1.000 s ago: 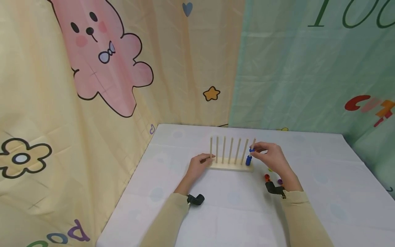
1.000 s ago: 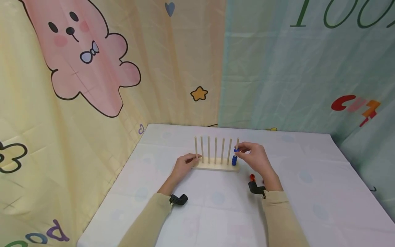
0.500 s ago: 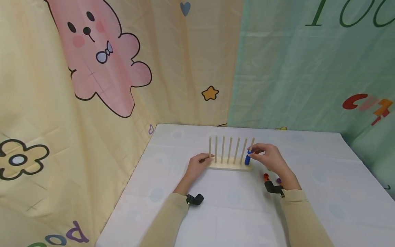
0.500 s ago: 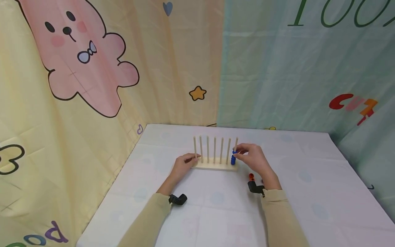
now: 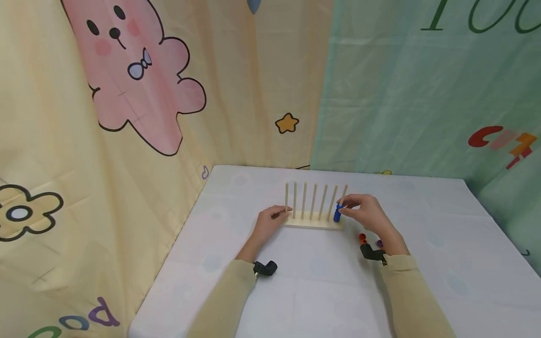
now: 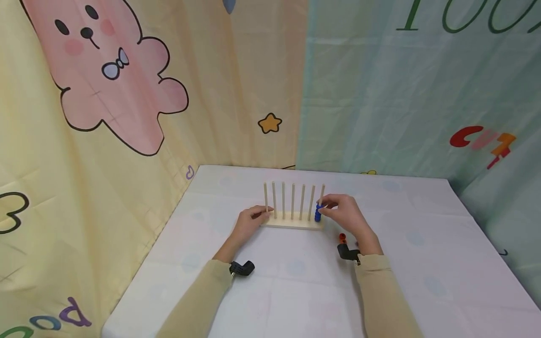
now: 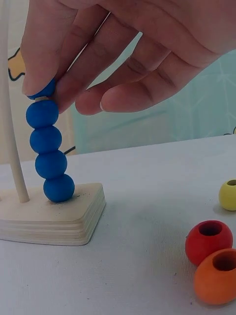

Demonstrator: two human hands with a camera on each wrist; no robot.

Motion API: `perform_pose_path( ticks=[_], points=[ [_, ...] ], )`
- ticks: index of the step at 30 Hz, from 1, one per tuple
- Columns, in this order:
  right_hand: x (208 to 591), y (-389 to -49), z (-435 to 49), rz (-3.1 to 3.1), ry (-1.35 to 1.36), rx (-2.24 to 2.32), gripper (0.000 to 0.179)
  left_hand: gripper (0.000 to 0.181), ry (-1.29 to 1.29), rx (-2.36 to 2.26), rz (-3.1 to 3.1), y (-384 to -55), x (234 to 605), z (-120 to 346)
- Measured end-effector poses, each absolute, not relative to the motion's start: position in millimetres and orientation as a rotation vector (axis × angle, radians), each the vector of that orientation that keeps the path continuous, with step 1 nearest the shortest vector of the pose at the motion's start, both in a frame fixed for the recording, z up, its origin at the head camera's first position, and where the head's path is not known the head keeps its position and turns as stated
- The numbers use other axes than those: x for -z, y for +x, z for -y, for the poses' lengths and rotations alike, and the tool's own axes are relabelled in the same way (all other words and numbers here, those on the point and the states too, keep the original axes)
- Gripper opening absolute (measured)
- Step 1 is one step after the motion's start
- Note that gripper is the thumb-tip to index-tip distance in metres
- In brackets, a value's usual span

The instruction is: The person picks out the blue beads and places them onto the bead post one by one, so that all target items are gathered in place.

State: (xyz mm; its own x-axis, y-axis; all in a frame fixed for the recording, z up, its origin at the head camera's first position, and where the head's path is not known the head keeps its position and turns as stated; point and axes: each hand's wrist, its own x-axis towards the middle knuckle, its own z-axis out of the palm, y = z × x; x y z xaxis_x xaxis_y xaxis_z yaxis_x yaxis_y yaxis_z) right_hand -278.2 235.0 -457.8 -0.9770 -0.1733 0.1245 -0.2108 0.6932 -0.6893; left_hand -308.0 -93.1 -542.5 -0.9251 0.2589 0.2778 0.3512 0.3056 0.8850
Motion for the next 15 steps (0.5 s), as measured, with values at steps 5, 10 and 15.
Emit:
perform_pose_path(
  ticks=[5,10,15],
  points=[
    [459.0,-278.9,-235.3,2.864,0.316,-1.150,0.023,0.021,-0.592,1.709,2.466,-308.1,542.8,92.7],
    [459.0,-279.9,-234.3,2.852,0.348,-1.167,0.027,0.021,-0.567,1.703,2.471,-307.8,541.0,93.8],
    [460.8,-278.5,-237.2,2.845,0.359,-1.168,0.030,0.022,-0.567,1.705,2.482,-308.2,543.3,94.2]
  ],
)
